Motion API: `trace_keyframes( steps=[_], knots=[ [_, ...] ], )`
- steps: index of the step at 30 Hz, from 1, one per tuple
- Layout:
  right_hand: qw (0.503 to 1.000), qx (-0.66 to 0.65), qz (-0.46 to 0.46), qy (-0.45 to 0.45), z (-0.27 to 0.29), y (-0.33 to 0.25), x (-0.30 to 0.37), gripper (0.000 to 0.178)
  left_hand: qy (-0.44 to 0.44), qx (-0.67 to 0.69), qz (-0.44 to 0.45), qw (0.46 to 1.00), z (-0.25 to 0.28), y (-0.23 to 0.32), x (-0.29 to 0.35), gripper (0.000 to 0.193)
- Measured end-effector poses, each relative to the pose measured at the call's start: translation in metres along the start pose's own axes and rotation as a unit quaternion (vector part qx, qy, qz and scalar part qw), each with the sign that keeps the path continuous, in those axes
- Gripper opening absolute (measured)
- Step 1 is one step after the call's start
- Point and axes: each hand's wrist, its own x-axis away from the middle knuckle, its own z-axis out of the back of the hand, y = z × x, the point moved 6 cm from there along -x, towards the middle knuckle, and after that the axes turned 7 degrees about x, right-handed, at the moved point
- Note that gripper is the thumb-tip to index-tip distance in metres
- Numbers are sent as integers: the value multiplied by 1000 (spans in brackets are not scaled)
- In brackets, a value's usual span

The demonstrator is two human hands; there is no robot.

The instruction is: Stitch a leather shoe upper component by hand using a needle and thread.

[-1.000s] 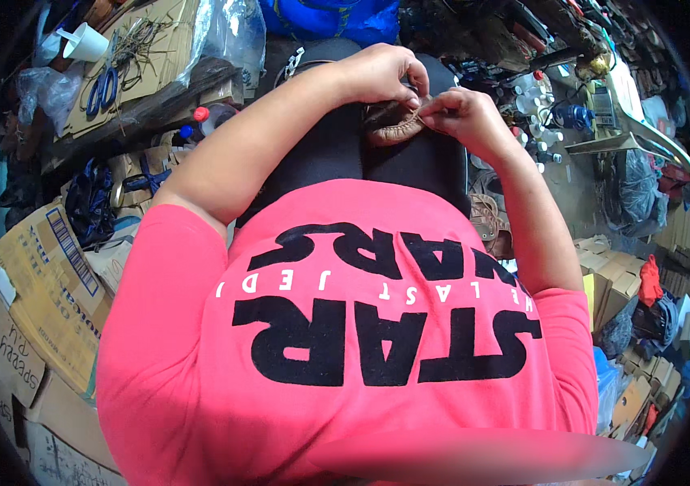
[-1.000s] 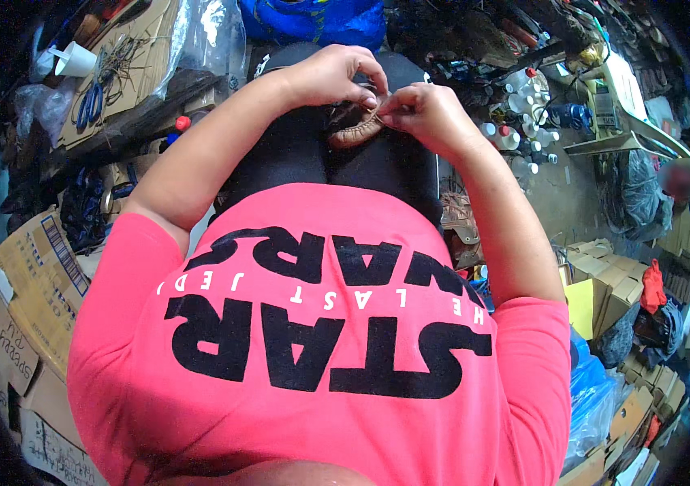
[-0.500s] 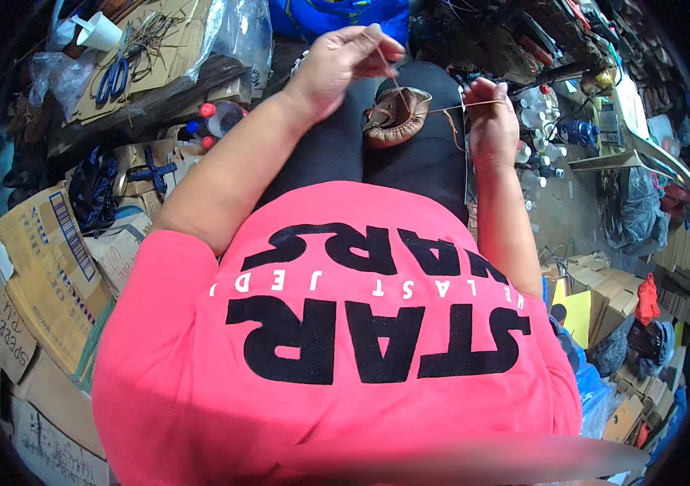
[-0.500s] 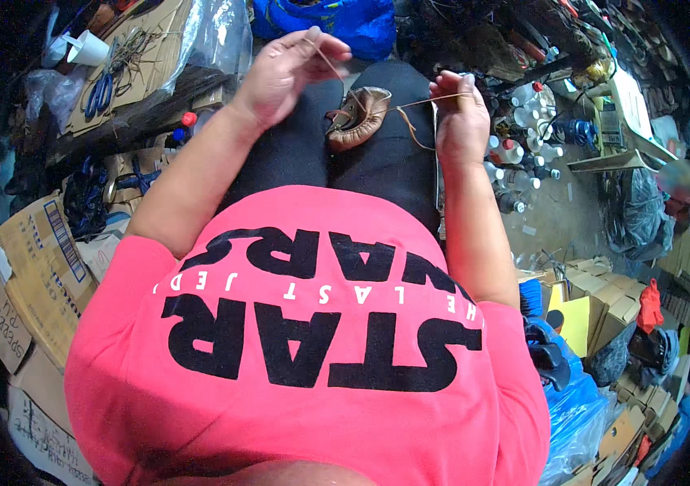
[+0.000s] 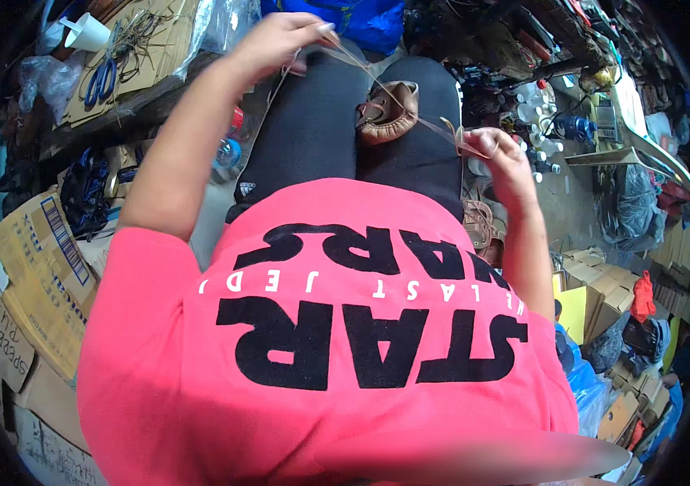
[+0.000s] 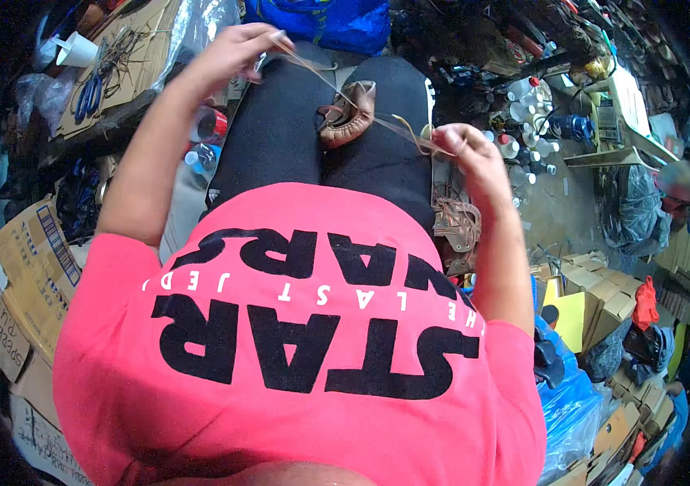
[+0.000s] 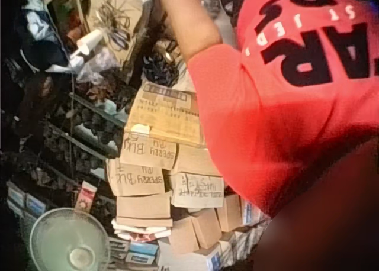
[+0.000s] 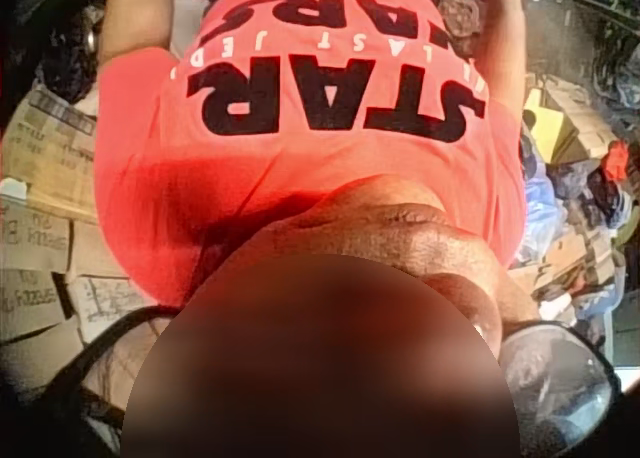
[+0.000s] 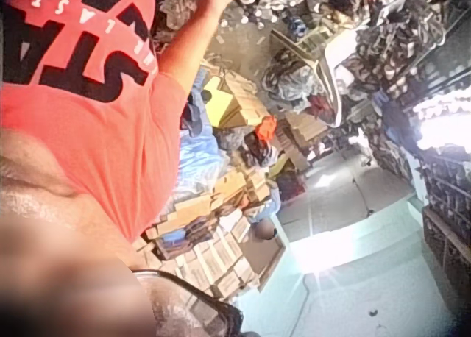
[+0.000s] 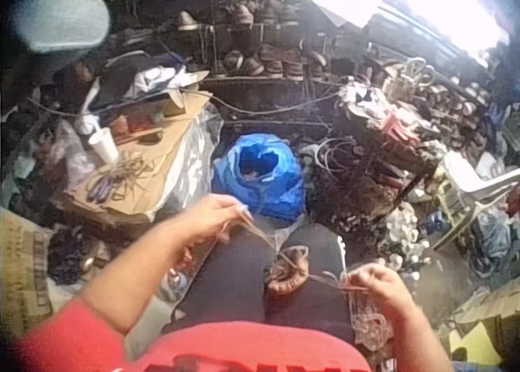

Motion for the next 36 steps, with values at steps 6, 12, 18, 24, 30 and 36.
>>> trace_keyframes(
  steps=[6, 12, 18, 24, 30, 36],
  knots=[
    [979, 189, 72, 16, 13, -54, -28, 42, 87, -323, -282, 899, -25, 32, 42, 21],
    [888, 411, 40, -203, -86, -77, -71, 27, -101, -341, -239, 903, -118, -1, 42, 30],
    [927, 338, -2, -162, -85, -58, -49, 27, -116, -309, -255, 909, -116, 5, 47, 28],
    [954, 293, 9, -64, -78, -79, -45, 29, -3, -273, -284, 919, -84, 20, 35, 18],
    [908, 372, -43, -189, -89, -72, -34, 27, -117, -302, -240, 915, -107, 6, 19, 12],
    [964, 234, -13, -128, -55, -98, -2, 28, -72, -328, -257, 906, -77, 9, 31, 11]
  ],
)
